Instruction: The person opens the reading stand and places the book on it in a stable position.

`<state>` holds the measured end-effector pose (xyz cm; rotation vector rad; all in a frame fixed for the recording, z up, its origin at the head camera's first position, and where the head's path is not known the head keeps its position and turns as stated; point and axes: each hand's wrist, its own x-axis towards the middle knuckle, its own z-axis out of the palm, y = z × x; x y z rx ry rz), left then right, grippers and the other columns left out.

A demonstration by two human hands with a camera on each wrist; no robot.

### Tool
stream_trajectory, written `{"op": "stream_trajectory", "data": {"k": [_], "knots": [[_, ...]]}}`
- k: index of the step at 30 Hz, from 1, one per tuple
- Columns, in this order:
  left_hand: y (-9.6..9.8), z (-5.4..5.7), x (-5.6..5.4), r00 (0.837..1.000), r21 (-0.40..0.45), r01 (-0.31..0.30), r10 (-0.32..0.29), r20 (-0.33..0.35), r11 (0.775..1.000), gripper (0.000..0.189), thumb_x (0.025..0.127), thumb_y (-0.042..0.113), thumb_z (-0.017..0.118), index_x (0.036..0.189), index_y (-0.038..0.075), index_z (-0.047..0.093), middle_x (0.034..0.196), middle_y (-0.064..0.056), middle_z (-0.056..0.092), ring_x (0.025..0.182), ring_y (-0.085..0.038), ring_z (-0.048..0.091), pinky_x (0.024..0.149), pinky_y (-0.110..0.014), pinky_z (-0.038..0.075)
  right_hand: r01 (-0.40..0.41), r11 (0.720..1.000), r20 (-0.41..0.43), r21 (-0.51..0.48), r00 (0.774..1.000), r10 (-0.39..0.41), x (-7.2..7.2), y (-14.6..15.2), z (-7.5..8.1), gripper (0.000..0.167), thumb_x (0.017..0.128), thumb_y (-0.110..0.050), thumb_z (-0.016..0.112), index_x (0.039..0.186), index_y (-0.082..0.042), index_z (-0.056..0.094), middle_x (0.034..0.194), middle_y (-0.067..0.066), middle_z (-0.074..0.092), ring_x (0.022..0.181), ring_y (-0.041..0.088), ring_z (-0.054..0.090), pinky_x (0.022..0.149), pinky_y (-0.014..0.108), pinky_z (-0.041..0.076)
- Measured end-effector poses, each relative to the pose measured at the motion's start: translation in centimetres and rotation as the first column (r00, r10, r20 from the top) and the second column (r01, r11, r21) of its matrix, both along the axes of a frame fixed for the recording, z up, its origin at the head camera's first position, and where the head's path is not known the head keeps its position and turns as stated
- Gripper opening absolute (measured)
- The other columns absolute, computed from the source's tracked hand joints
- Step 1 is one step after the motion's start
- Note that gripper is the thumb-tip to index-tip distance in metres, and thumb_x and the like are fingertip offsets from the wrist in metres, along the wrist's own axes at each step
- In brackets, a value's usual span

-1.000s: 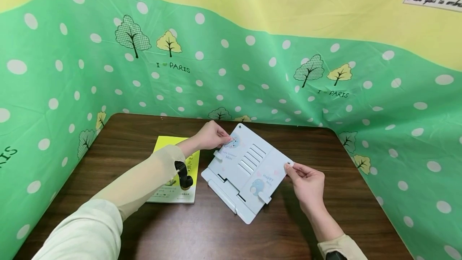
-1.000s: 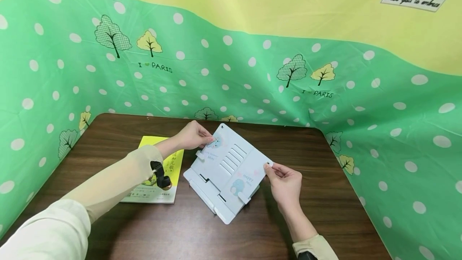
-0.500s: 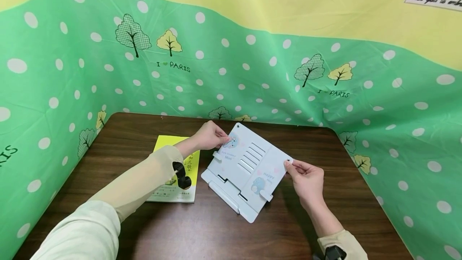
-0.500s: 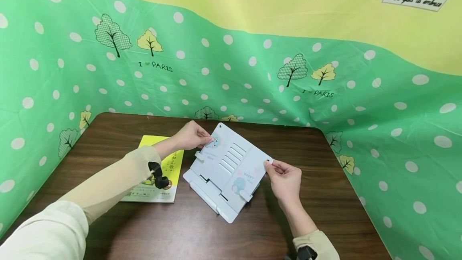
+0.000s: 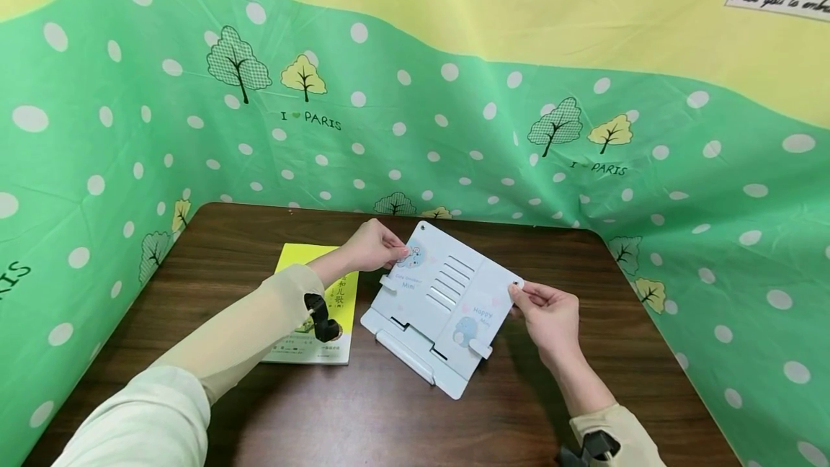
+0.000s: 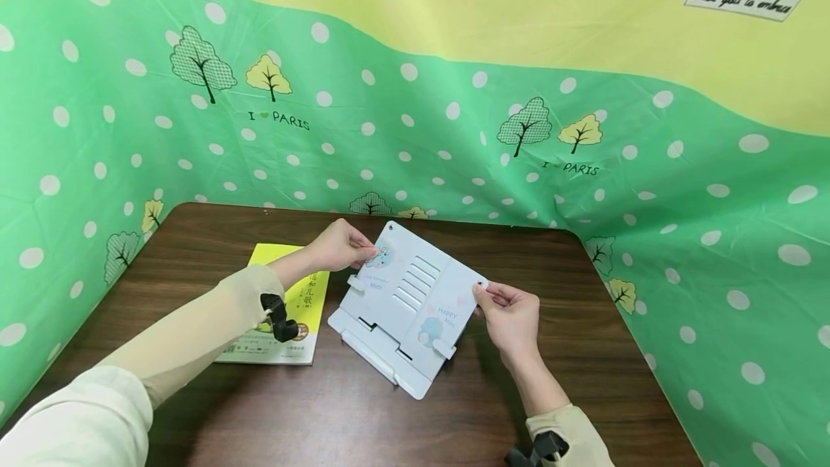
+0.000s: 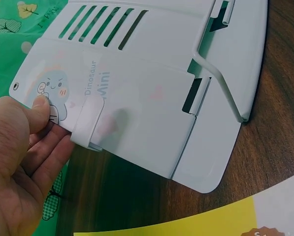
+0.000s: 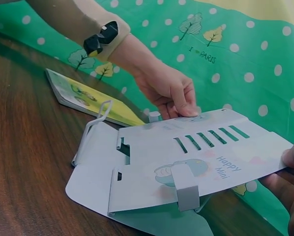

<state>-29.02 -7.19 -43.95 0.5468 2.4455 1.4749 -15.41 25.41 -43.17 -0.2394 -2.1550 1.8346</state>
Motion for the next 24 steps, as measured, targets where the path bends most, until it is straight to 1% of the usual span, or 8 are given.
{"op": "stream_trajectory", "data": {"k": [2,6,10,13,18,24], "knots": [[0.0,0.0,0.1,1.0,0.001,-0.004,0.004,0.007,1.0,0.015,0.099,0.013,0.079,0.101,-0.001,0.083,0.086,-0.007,0.079,0.074,-0.019,0.077,0.077,-0.045,0.064,-0.001,1.0,0.005,-0.004,1.0,0.001,-0.1,0.0,0.0,0.025,0.093,-0.001,0.08,0.108,0.019,0.073,0.083,0.01,0.077,0.066,0.011,0.072,0.061,0.027,0.061],[-0.1,0.0,0.2,1.0,-0.004,-0.014,0.014,0.012,1.0,0.015,0.099,0.013,0.078,0.1,0.0,0.084,0.086,-0.007,0.078,0.075,-0.019,0.077,0.074,-0.039,0.064,-0.009,1.0,0.019,-0.002,1.0,0.009,-0.3,0.0,0.1,0.027,0.094,-0.002,0.08,0.11,0.019,0.073,0.086,0.013,0.077,0.068,0.011,0.073,0.063,0.028,0.062],[-0.3,0.0,0.3,1.0,-0.012,-0.019,0.019,0.018,1.0,0.015,0.099,0.015,0.079,0.1,0.0,0.084,0.086,-0.006,0.078,0.075,-0.018,0.077,0.072,-0.037,0.064,-0.015,1.0,0.042,0.008,0.999,0.015,-0.6,0.1,0.2,0.028,0.095,-0.004,0.08,0.112,0.017,0.073,0.089,0.014,0.077,0.069,0.01,0.072,0.064,0.029,0.062],[-0.4,0.0,0.4,1.0,-0.019,-0.02,0.02,0.015,1.0,0.016,0.099,0.015,0.079,0.1,0.001,0.084,0.085,-0.005,0.078,0.074,-0.018,0.077,0.074,-0.041,0.064,-0.019,1.0,0.052,0.015,0.998,0.018,-0.7,0.1,0.3,0.028,0.095,-0.005,0.08,0.112,0.016,0.073,0.09,0.015,0.077,0.07,0.01,0.072,0.064,0.028,0.062],[-0.5,0.0,0.6,1.0,-0.02,-0.025,0.025,0.014,0.999,0.016,0.099,0.016,0.079,0.1,0.001,0.084,0.085,-0.005,0.078,0.074,-0.019,0.076,0.076,-0.044,0.064,-0.029,0.999,0.045,0.02,0.999,0.028,-1.0,0.1,0.4,0.028,0.095,-0.005,0.08,0.111,0.017,0.074,0.09,0.015,0.077,0.069,0.009,0.071,0.063,0.027,0.061],[-0.7,0.1,0.9,0.999,-0.031,-0.033,0.033,0.013,0.999,0.016,0.099,0.016,0.079,0.1,0.001,0.083,0.085,-0.005,0.078,0.076,-0.021,0.077,0.073,-0.039,0.064,-0.033,0.999,0.051,0.039,0.998,0.031,-1.4,0.2,0.4,0.027,0.095,-0.004,0.08,0.111,0.018,0.073,0.09,0.014,0.077,0.07,0.01,0.072,0.064,0.027,0.062]]}}
